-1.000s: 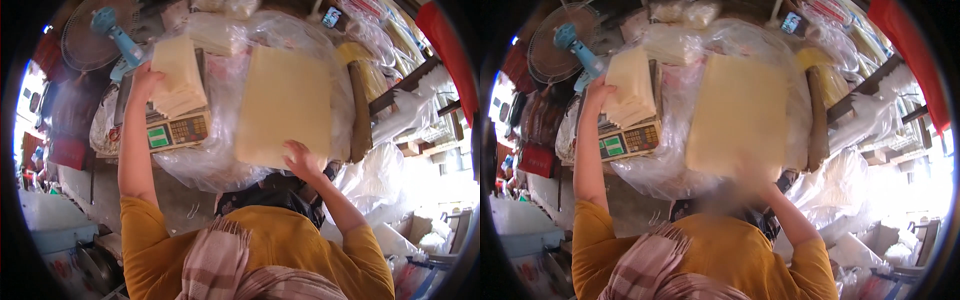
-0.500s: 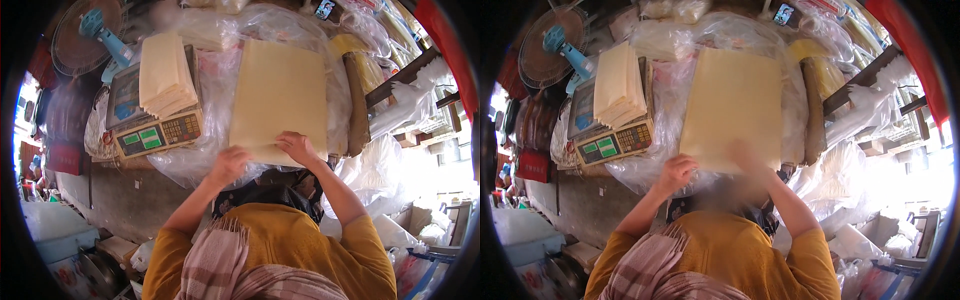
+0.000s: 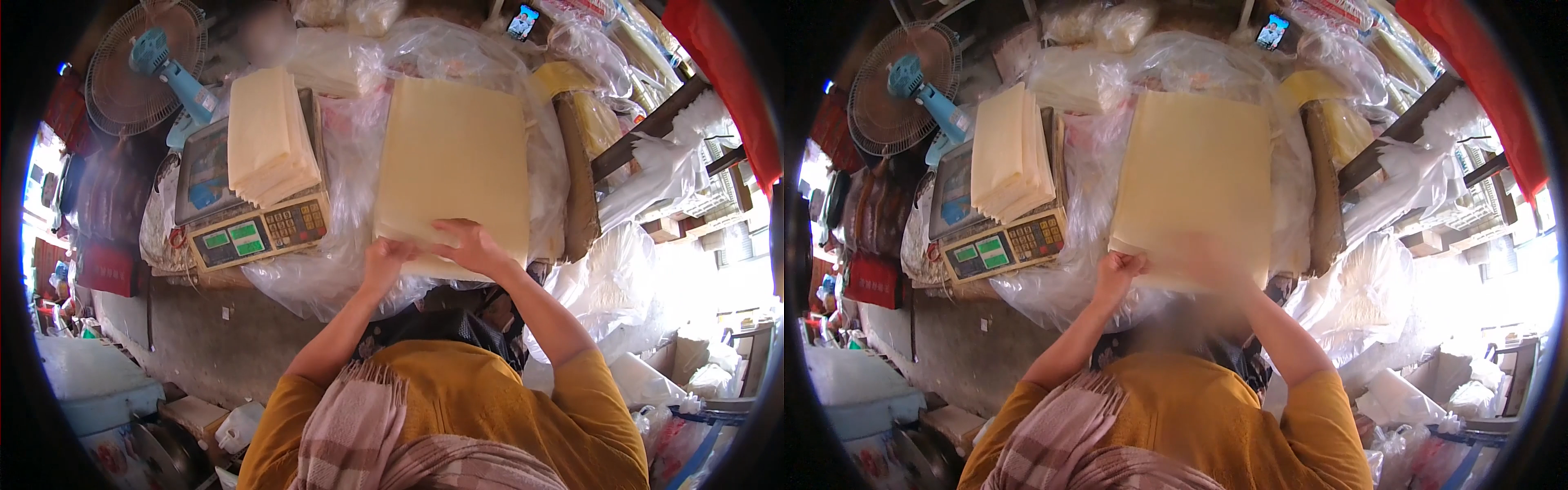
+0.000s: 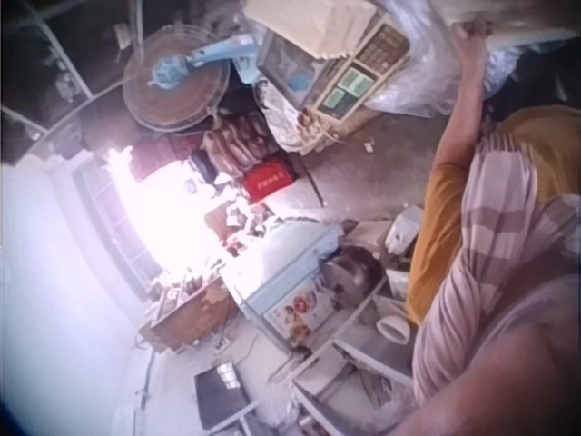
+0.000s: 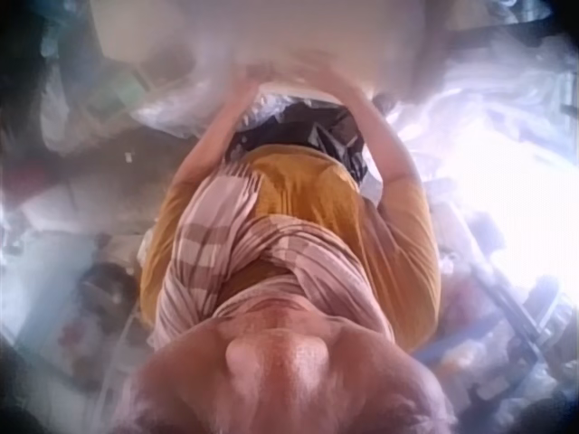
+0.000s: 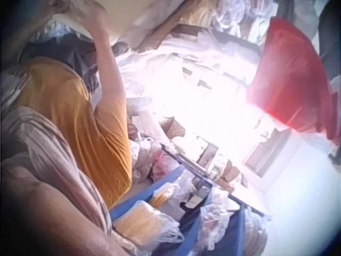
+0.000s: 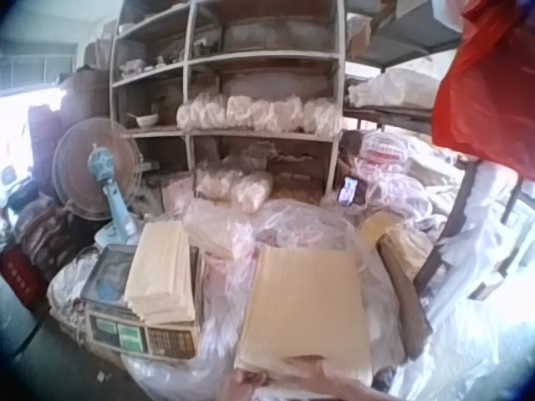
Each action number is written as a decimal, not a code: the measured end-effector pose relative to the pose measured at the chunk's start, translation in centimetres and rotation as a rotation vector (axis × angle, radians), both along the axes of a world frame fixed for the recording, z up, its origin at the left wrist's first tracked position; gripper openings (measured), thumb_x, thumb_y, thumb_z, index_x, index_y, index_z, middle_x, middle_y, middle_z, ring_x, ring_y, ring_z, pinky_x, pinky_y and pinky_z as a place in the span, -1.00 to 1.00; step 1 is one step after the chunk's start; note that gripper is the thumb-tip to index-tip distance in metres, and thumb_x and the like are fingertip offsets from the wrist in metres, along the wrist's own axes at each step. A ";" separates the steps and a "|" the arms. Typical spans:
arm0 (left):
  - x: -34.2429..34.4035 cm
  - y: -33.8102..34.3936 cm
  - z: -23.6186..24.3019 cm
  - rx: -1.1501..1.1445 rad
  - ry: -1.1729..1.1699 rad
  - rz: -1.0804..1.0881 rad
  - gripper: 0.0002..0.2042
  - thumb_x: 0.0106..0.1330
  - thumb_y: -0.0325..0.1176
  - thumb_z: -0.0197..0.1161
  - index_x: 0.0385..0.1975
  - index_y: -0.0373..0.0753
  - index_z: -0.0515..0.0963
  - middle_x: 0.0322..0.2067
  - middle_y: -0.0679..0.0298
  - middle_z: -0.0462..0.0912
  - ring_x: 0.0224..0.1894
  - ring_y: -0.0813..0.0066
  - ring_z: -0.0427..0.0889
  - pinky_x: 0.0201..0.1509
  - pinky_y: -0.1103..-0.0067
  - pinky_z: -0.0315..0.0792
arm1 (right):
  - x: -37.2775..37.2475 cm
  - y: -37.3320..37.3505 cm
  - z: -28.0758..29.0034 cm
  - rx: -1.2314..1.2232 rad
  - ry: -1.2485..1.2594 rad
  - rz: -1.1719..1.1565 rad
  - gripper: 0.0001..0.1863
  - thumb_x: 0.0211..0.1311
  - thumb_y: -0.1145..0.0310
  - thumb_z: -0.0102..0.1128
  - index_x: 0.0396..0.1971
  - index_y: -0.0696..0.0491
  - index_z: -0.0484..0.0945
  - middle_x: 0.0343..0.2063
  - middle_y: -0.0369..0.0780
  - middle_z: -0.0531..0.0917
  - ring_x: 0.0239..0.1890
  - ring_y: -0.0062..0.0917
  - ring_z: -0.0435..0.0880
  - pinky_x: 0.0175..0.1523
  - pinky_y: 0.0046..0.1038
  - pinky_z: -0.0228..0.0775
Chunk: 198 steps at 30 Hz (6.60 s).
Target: The person counts and aligns large sheets of paper, stacks them on a pile, and then places the stack into a large plastic bag.
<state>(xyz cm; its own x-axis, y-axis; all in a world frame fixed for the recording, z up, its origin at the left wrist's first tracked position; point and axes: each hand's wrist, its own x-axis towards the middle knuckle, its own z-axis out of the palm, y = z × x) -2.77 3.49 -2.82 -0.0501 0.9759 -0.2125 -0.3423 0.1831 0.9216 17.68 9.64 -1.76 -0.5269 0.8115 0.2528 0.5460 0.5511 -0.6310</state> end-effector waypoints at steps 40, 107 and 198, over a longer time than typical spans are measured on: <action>1.7 2.3 3.3 0.795 1.234 0.132 -0.35 0.05 -0.53 0.21 0.20 -0.35 0.14 0.24 -0.19 0.09 0.28 -0.09 0.14 0.29 0.08 0.07 | 6.6 -7.9 4.4 -0.625 1.615 -0.894 -0.78 0.28 0.43 0.03 -0.10 0.13 0.43 -0.17 -0.24 0.56 -0.14 -0.48 0.54 0.03 -0.37 0.43; -1.7 5.7 4.6 0.741 1.489 -0.185 -0.76 -0.06 -0.50 0.26 -0.33 -0.18 0.51 -0.32 0.31 0.62 -0.22 0.31 0.58 0.11 0.31 0.27 | 0.1 1.9 6.3 0.137 -0.202 -0.150 -0.50 0.17 0.42 0.01 0.16 0.04 0.27 0.16 -0.09 0.33 0.23 -0.19 0.25 0.29 -0.05 -0.01; -17.5 5.5 17.6 0.648 1.380 0.769 -0.49 0.01 -0.63 0.14 0.06 -0.26 0.37 0.03 0.05 0.41 0.16 0.06 0.30 0.24 0.33 0.15 | 2.5 -3.5 -1.2 0.068 -0.574 0.029 0.04 -0.24 0.26 0.44 0.32 -0.07 0.02 0.34 -0.12 -0.06 0.37 -0.04 -0.15 0.27 0.22 -0.17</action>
<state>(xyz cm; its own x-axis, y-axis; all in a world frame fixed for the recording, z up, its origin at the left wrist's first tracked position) -20.26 8.96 14.80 -0.3085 0.5435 0.7807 0.8895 -0.1261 0.4392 20.13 6.14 -2.92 -0.6167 0.7867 -0.0289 0.7745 0.5998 -0.2009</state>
